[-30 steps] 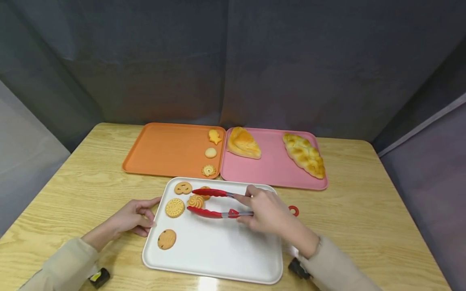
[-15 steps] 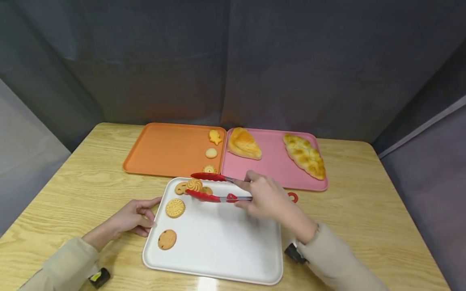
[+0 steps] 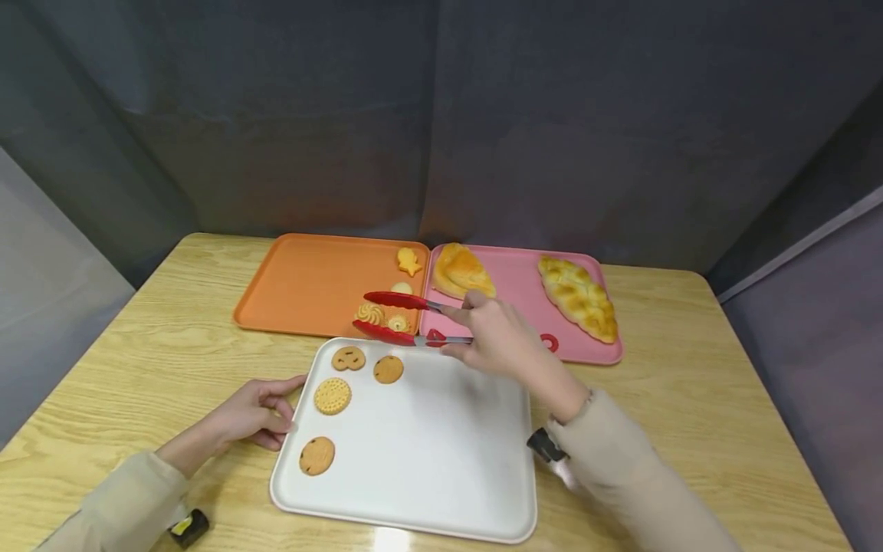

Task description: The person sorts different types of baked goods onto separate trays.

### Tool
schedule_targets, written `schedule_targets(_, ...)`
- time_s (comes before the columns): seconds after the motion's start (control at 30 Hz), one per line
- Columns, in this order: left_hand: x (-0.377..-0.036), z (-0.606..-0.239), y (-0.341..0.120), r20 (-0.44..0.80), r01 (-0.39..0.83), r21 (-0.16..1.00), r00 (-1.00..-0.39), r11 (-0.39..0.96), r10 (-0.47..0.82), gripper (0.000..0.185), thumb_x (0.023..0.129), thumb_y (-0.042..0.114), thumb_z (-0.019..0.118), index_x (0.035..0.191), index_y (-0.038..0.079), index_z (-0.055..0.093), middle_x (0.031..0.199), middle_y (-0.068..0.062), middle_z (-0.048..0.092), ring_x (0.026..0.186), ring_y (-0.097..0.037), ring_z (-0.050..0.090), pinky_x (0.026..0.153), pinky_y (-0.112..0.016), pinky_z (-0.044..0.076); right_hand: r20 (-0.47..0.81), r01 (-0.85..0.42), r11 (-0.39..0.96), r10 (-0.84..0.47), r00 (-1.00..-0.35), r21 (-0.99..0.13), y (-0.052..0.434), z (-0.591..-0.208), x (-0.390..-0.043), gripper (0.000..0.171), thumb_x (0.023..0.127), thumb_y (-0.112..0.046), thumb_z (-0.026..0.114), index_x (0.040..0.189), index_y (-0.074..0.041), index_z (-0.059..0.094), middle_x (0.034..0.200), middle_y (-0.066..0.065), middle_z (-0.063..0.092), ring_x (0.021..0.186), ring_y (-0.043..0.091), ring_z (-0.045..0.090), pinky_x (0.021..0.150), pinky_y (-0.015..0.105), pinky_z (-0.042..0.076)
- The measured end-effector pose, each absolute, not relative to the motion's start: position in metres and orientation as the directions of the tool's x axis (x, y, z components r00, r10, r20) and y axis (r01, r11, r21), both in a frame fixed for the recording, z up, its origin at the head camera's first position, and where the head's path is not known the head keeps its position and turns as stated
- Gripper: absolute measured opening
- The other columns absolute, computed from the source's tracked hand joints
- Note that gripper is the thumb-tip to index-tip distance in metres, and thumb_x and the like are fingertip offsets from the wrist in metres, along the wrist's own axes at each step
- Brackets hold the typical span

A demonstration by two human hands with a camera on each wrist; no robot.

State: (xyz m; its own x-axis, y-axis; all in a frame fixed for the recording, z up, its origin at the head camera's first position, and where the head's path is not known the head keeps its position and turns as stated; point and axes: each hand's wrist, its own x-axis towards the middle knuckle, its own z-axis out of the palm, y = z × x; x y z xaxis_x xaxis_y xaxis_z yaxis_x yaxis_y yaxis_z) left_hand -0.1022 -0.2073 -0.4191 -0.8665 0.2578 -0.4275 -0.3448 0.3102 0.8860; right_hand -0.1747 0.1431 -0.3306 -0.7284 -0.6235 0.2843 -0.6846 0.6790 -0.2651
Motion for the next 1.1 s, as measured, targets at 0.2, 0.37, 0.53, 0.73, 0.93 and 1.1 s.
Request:
schedule_targets(0.2, -0.102, -0.419, -0.207, -0.423, -0.341, 0.887, -0.869, 0.31, 0.255, 0.075, 0.076, -0.007, 0.061, 0.142, 0.0, 0.026, 0.075, -0.01, 0.056, 0.054, -0.015, 0.057, 0.05, -0.035, 0.055, 0.287, -0.674, 0.685, -0.61, -0.739, -0.277, 0.139, -0.33, -0.185, 0.052, 0.066, -0.025, 0.081, 0.111, -0.003, 0.066, 0.076, 0.006, 0.055, 0.052, 0.013, 0.041, 0.045, 0.02, 0.04)
schedule_targets(0.37, -0.101, -0.418, -0.206, -0.423, -0.341, 0.887, -0.871, 0.312, 0.251, 0.075, 0.076, -0.007, 0.062, 0.142, 0.0, 0.026, 0.075, -0.01, 0.057, 0.054, -0.015, 0.056, 0.05, -0.035, 0.055, 0.301, -0.67, 0.689, -0.6, -0.741, -0.277, 0.136, -0.331, -0.194, 0.05, 0.066, -0.024, 0.081, 0.109, -0.002, 0.067, 0.073, 0.006, 0.053, 0.052, 0.014, 0.04, 0.045, 0.022, 0.038)
schedule_targets(0.53, -0.101, -0.419, -0.206, -0.419, -0.335, 0.888, -0.872, 0.314, 0.252, 0.076, 0.075, -0.007, 0.062, 0.142, 0.0, 0.026, 0.074, -0.009, 0.056, 0.054, -0.015, 0.056, 0.05, -0.035, 0.055, 0.292, -0.654, 0.71, -0.587, -0.755, -0.263, 0.132, -0.33, -0.203, 0.051, 0.068, -0.025, 0.08, 0.112, -0.005, 0.066, 0.077, 0.008, 0.055, 0.055, 0.017, 0.044, 0.047, 0.023, 0.042)
schedule_targets(0.73, -0.102, -0.42, -0.206, -0.427, -0.345, 0.883, -0.873, 0.319, 0.236, 0.076, 0.074, -0.009, 0.062, 0.141, 0.0, 0.027, 0.072, -0.007, 0.056, 0.052, -0.014, 0.056, 0.049, -0.033, 0.054, 0.264, -0.613, 0.745, -0.555, -0.789, -0.265, 0.128, -0.329, -0.215, 0.052, 0.07, -0.027, 0.079, 0.115, -0.005, 0.064, 0.087, 0.013, 0.059, 0.064, 0.02, 0.049, 0.053, 0.027, 0.048)
schedule_targets(0.93, -0.102, -0.419, -0.206, -0.431, -0.348, 0.878, -0.874, 0.329, 0.225, 0.076, 0.073, -0.01, 0.061, 0.141, 0.0, 0.027, 0.07, -0.007, 0.056, 0.051, -0.014, 0.056, 0.049, -0.032, 0.054, 0.22, -0.572, 0.782, -0.53, -0.819, -0.248, 0.124, -0.327, -0.227, 0.055, 0.072, -0.03, 0.077, 0.119, -0.006, 0.061, 0.091, 0.014, 0.058, 0.065, 0.022, 0.046, 0.052, 0.026, 0.045)
schedule_targets(1.1, -0.102, -0.417, -0.204, -0.432, -0.35, 0.876, -0.875, 0.333, 0.217, 0.076, 0.073, -0.009, 0.061, 0.141, 0.0, 0.028, 0.072, -0.009, 0.056, 0.051, -0.015, 0.057, 0.049, -0.033, 0.054, 0.218, -0.557, 0.791, -0.515, -0.829, -0.251, 0.121, -0.323, -0.239, 0.056, 0.072, -0.029, 0.076, 0.12, -0.006, 0.06, 0.09, 0.015, 0.057, 0.062, 0.023, 0.045, 0.051, 0.027, 0.044)
